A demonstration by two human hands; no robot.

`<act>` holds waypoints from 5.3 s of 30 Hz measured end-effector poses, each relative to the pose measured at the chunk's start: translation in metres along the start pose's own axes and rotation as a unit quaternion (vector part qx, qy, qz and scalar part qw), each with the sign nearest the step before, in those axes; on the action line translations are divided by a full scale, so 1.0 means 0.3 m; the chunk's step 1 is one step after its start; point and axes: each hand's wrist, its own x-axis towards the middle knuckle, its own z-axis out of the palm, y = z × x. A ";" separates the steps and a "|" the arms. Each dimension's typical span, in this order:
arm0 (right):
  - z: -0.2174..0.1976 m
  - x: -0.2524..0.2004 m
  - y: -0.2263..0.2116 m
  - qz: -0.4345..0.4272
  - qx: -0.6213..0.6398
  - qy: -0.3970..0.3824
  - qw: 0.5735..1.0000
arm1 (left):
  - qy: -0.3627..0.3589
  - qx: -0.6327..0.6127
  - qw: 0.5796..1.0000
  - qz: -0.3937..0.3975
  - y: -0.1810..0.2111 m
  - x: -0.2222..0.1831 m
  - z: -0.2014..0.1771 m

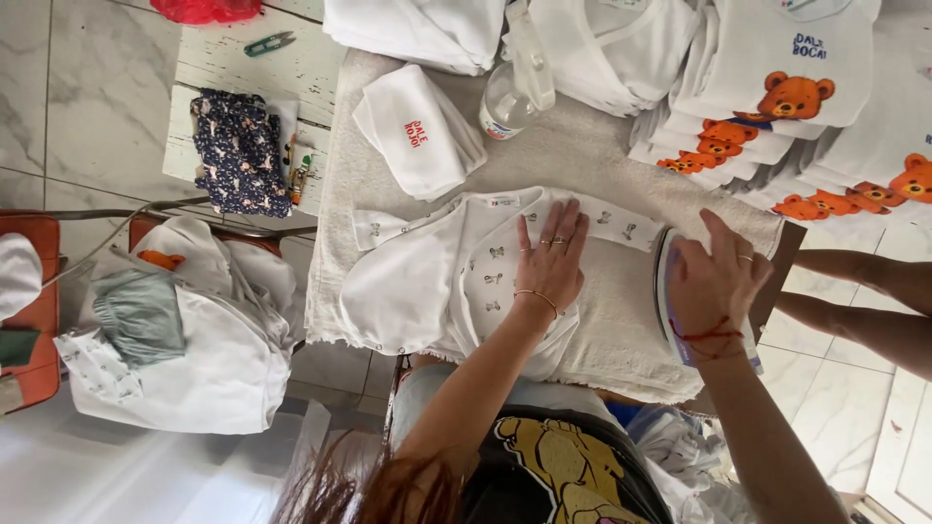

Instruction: The person is ironing baby clothes on a table and then folding them into neat piles.

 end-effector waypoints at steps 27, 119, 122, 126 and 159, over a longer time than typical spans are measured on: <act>0.044 0.240 -0.081 0.176 0.234 -0.430 0.854 | 0.034 -0.015 0.987 -0.159 -0.273 0.205 0.040; -0.187 0.125 -0.080 0.289 0.162 -0.351 0.876 | 0.062 0.030 0.936 -0.346 -0.737 -0.586 -0.335; -0.271 0.191 -0.342 0.096 0.188 -0.352 0.912 | 0.132 -0.095 0.904 -0.395 -0.759 -0.642 -0.334; -0.191 0.296 -0.773 -0.215 0.346 -0.165 0.898 | 0.191 -0.113 0.873 -0.435 -0.826 -0.633 -0.198; 0.036 0.370 -1.149 -0.181 0.212 -0.098 0.955 | 0.301 -0.057 0.861 -0.407 -0.880 -0.636 -0.106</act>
